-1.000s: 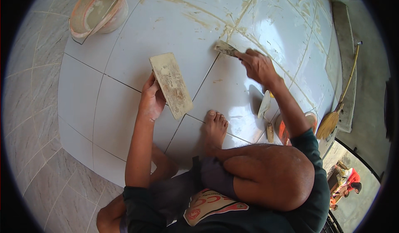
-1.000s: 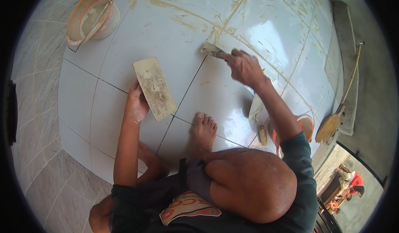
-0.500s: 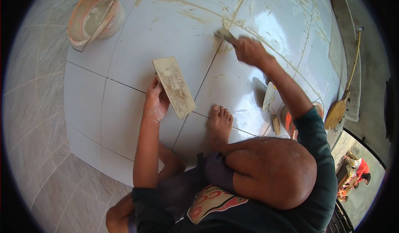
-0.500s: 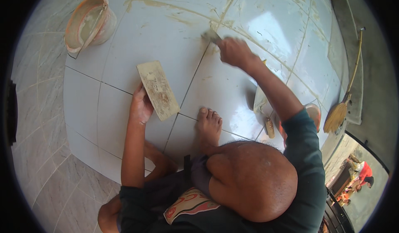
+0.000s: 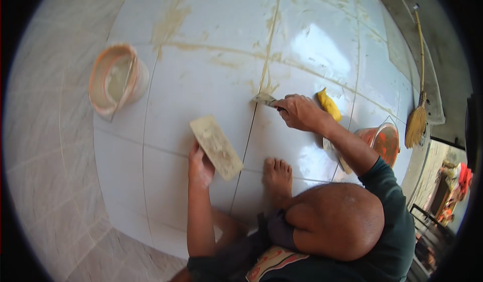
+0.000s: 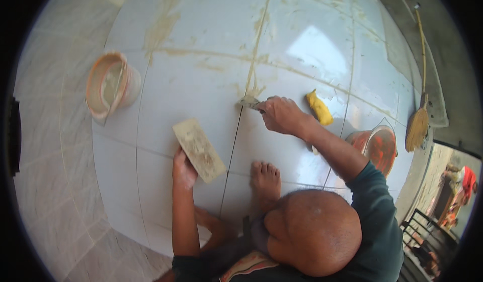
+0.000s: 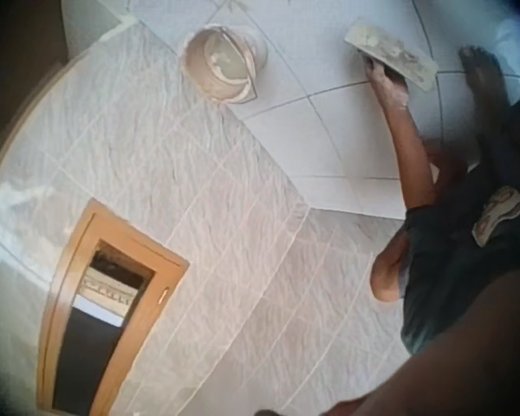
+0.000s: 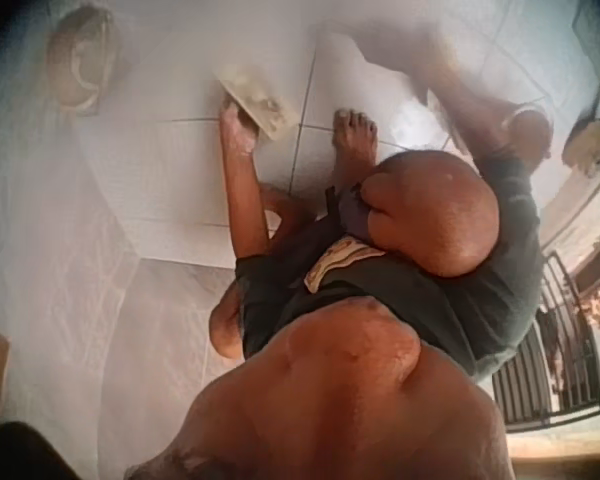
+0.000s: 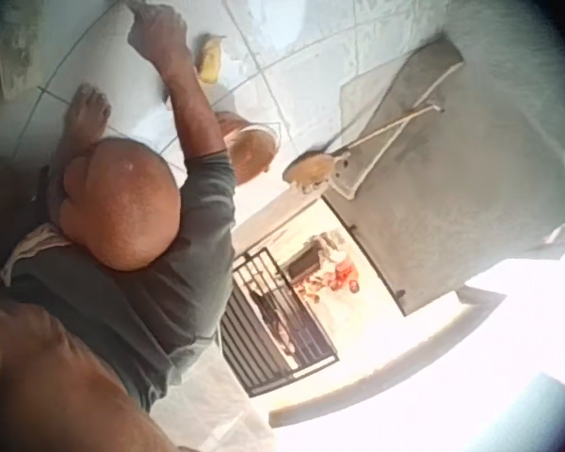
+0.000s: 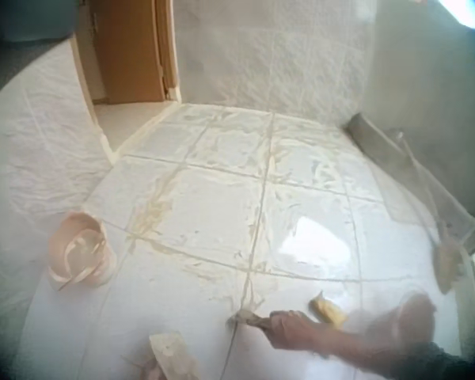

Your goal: The person applies grout to the gaps between floor tiles using a float and a putty knife, spreading the material across the surface before cleaning the tiles with a wet sponge.

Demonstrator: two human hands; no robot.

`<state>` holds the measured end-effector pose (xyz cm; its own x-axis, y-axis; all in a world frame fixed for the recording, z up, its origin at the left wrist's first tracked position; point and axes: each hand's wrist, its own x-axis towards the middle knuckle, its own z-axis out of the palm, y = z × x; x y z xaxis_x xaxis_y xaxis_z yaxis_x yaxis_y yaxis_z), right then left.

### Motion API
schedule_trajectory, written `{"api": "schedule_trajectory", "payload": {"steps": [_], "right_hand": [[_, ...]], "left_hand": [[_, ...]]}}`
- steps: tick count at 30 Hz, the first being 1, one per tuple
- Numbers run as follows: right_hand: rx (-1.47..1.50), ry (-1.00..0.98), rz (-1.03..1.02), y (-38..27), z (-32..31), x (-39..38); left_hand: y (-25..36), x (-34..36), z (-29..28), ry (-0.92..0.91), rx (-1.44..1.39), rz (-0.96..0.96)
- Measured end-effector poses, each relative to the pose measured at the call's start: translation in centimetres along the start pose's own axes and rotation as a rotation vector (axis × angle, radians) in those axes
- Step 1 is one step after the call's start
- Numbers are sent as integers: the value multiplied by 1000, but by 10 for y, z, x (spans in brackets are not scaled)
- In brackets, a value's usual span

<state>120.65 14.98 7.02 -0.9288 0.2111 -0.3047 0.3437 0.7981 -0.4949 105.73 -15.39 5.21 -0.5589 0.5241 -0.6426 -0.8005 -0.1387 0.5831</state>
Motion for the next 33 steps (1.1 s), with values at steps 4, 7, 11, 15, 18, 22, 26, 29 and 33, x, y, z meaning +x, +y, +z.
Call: {"api": "schedule_trajectory", "payload": {"steps": [4,7,11,15,18,22,26,29,33], "right_hand": [[-68,158,69,56,-35,-15],[32,168,36,83,-58,-23],[101,463,284,171,-103,-28],[-63,511,466,287,-142,-34],[132,477,316,316,-137,12],[138,528,39,292,-139,110],[27,566,203,324,-196,146],[-84,680,391,402,-228,135],[88,595,233,425,-252,174]], "left_hand": [[-5,0,41,-86,-12,-12],[-1,-4,67,-11,-12,19],[37,19,95,-5,142,52],[67,69,114,-52,274,164],[72,91,129,-40,291,218],[58,125,157,-5,236,139],[86,135,168,-13,350,165],[108,145,178,105,454,196],[134,196,204,183,533,253]]}}
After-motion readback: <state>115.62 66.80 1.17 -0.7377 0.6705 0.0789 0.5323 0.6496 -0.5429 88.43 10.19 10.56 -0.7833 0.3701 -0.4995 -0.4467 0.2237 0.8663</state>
